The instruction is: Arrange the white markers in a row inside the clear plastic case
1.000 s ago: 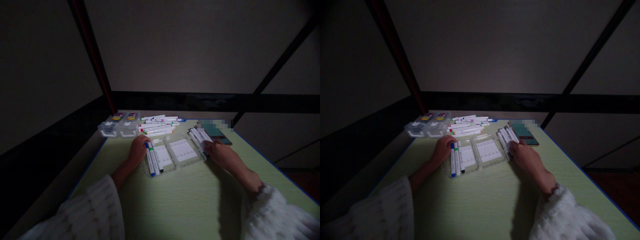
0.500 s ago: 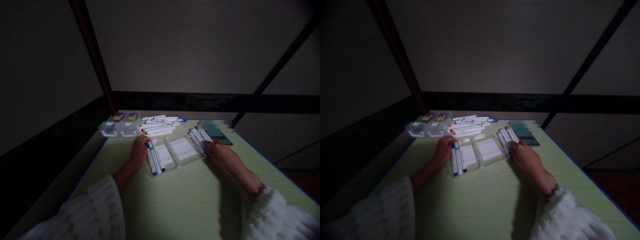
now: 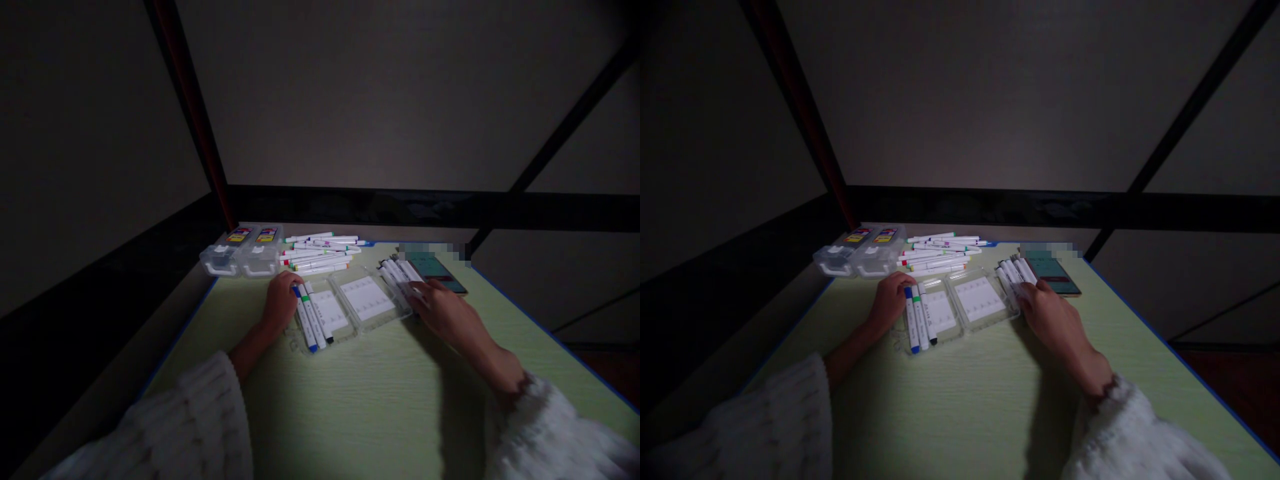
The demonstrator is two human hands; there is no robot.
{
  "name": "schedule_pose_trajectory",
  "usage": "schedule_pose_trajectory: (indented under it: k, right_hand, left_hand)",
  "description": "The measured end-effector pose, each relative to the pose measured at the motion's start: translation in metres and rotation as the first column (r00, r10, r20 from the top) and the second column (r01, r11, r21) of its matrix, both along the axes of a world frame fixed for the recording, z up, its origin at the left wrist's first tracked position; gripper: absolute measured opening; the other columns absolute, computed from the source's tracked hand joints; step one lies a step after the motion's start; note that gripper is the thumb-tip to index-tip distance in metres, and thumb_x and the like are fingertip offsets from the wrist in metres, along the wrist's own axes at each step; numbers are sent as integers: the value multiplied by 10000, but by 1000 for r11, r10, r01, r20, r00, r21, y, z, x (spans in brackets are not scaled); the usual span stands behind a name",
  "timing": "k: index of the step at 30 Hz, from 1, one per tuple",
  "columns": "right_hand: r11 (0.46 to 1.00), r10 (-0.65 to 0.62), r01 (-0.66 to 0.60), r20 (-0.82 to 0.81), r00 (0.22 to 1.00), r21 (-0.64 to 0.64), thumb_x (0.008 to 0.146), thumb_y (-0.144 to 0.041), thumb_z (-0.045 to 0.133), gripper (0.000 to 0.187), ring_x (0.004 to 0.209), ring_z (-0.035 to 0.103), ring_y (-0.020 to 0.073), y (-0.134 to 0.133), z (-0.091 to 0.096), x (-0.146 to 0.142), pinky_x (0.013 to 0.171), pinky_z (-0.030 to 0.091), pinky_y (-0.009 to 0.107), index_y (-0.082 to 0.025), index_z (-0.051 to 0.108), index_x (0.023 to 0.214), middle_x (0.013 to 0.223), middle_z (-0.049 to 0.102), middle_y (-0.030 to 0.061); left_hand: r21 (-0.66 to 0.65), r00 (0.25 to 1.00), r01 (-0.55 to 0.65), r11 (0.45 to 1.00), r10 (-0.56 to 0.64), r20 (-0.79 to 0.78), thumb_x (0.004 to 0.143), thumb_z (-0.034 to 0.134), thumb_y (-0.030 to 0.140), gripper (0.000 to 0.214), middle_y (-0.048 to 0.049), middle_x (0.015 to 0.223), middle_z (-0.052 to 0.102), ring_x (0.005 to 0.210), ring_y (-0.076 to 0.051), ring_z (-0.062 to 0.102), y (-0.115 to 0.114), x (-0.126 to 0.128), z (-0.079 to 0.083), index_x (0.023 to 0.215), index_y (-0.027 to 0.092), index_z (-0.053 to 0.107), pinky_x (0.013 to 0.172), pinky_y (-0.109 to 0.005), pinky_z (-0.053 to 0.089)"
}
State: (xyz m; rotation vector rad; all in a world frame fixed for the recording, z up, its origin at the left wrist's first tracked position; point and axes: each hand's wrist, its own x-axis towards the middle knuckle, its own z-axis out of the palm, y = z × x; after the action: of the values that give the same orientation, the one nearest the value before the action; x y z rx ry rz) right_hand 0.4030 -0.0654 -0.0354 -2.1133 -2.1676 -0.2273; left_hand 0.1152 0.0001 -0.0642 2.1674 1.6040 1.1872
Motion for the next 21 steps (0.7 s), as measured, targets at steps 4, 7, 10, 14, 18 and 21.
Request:
schedule_pose_trajectory:
  k: [4,7,10,14,18,21]
  right_hand:
    - [997,33,-31,-15,999,77,855,-246,381,310,682,589,192,-3,2,-7,511,350,265,-158,515,1121,965,573,102]
    - [990,83,-79,-33,996,116,857,-254,375,307,646,581,179,-7,4,-14,507,352,267,-159,517,1112,959,575,90]
    - [975,164,-154,-51,985,158,857,-245,368,281,622,568,166,-12,6,-24,509,353,263,-166,537,1067,932,577,77]
    - [909,380,-363,-49,924,204,852,-199,357,262,663,551,179,-20,7,-41,556,368,270,-141,564,1001,822,571,71]
    - [824,534,-510,-38,844,246,852,-164,330,262,632,516,163,-27,7,-53,554,364,269,-130,588,890,736,549,68]
    - [799,569,-547,-21,822,249,847,-149,340,247,620,500,154,-29,6,-57,552,353,266,-141,585,822,712,541,58]
  left_hand:
    - [-8,999,-4,1000,5,41,591,324,-42,327,-45,751,598,747,-153,551,1,-2,1,679,136,583,740,-305,451]
    - [-23,998,-9,1000,10,64,579,341,-40,320,-50,783,594,773,-157,549,1,-3,2,704,133,579,740,-310,463]
    - [-6,997,-2,1000,2,83,595,377,-19,277,-57,815,584,803,-162,546,2,-4,4,717,131,574,739,-310,473]
    - [79,999,41,996,-44,30,638,399,9,241,-65,853,569,860,-168,535,4,-5,4,744,127,580,819,-336,452]
    - [84,995,89,993,-84,-60,672,438,39,238,-81,975,553,975,-185,505,7,-5,-1,833,126,590,925,-364,392]
    - [52,994,82,995,-77,-82,702,471,84,207,-80,1036,537,1018,-196,492,10,-6,-6,861,141,591,953,-378,373]
